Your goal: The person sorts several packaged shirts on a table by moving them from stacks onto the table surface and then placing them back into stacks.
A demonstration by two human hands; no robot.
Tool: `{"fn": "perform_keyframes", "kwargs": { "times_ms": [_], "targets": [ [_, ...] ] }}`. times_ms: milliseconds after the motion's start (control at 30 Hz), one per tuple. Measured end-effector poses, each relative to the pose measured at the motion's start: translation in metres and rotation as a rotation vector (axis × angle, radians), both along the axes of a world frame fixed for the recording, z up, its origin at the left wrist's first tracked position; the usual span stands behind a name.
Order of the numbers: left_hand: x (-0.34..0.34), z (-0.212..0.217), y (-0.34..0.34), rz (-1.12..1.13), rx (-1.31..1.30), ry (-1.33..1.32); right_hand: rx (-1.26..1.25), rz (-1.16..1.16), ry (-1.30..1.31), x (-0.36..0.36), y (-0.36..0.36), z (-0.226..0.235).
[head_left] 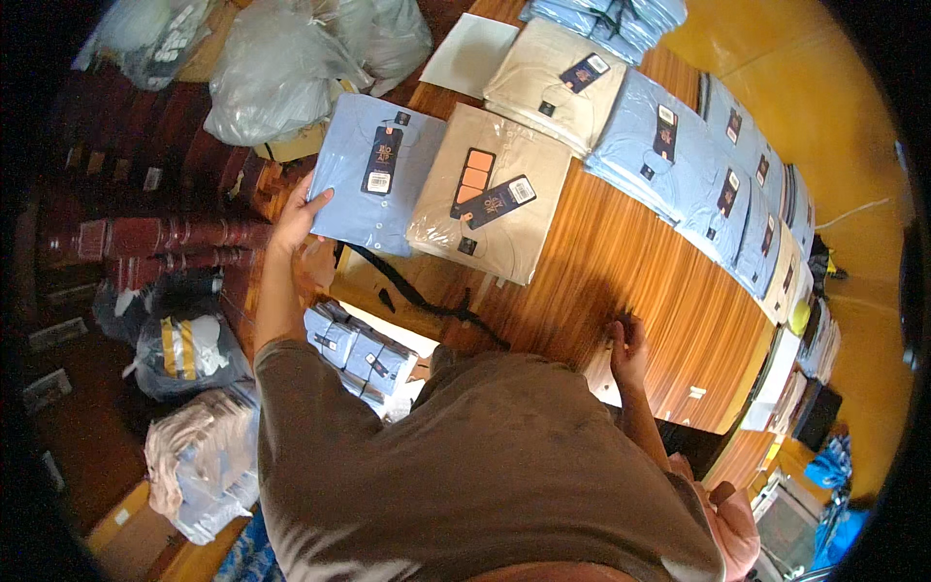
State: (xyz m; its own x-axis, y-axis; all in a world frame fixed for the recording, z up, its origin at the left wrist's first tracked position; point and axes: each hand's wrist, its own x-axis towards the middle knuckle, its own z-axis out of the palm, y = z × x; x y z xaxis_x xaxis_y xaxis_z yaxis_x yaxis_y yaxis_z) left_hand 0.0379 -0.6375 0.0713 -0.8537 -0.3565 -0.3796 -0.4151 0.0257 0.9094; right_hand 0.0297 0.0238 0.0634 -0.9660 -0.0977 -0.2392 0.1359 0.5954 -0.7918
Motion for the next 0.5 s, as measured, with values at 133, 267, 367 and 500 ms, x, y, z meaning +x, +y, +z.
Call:
{"fn": "perform_keyframes", "kwargs": {
  "times_ms": [133,267,367,500],
  "targets": [
    [-0.02,-0.012,0.004,-0.045,0.02,0.019,-0.038,-0.13,0.035,0.01,0.008,-0.015],
    [-0.029,-0.021,0.008,-0.094,-0.129,0.03,-0.187,-0.157,0.185,-0.022,-0.032,-0.018],
    [-0.036,-0.025,0.014,-0.153,-0.308,0.077,0.105,-0.034,0.164,-0.054,-0.075,0.01],
    [-0.047,-0.011,0.029,-0.2,-0.323,0.035,0.037,-0.054,0.079,-0.079,-0.098,-0.003]
  ]
}}
